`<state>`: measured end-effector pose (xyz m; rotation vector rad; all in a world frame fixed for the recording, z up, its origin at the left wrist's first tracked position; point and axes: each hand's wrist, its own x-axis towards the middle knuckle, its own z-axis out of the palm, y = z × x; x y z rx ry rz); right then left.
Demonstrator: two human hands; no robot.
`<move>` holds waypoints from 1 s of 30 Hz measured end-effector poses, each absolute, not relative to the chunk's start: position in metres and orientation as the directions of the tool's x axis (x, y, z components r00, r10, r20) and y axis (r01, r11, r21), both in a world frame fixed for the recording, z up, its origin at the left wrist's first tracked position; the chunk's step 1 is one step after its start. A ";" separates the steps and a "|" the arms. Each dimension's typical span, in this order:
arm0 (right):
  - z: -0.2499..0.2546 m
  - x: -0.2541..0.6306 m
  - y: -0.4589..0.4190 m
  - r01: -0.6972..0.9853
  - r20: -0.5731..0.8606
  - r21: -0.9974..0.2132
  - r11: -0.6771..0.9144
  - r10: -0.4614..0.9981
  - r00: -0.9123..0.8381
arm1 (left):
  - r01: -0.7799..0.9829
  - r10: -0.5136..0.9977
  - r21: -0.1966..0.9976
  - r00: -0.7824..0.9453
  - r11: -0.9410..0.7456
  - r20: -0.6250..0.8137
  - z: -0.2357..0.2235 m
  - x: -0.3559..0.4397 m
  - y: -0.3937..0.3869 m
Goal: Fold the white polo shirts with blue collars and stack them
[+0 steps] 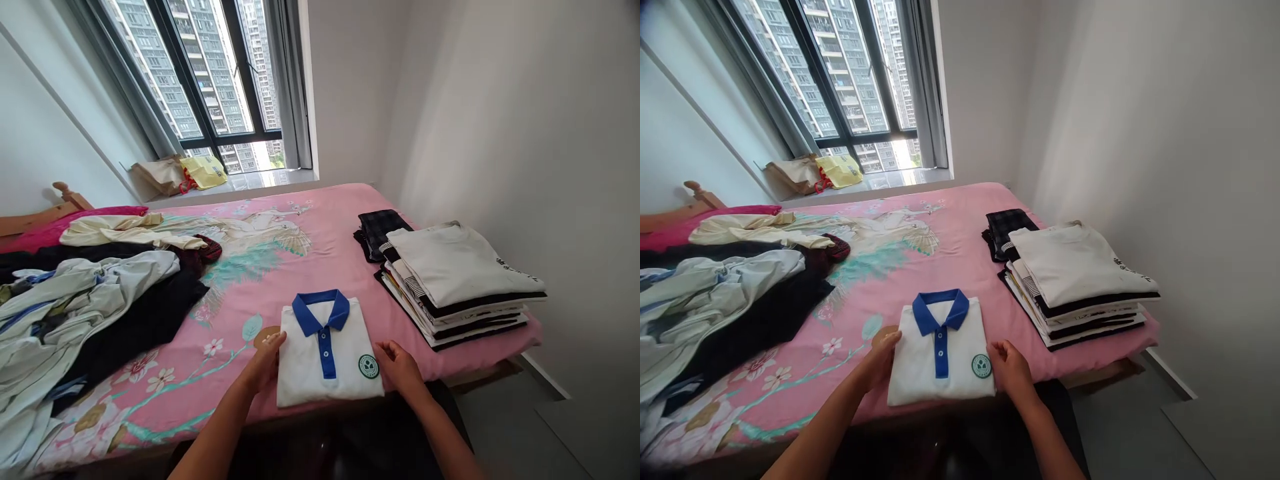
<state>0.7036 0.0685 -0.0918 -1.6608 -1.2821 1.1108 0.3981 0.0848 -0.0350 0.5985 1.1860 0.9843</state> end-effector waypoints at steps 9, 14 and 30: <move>-0.101 0.701 0.024 0.509 -0.273 -0.821 -0.257 0.961 0.045 | 0.095 0.855 0.852 0.014 0.515 -0.518 -0.067 0.374 0.006; -0.098 0.703 0.020 0.271 -0.384 -0.902 -0.335 0.911 -0.152 | 0.110 0.865 0.865 0.065 0.489 -0.497 -0.073 0.372 -0.002; -0.090 0.709 0.016 0.079 -0.512 -0.846 -0.528 0.762 -0.397 | 0.317 0.837 0.845 0.211 0.430 -0.505 -0.052 0.371 -0.002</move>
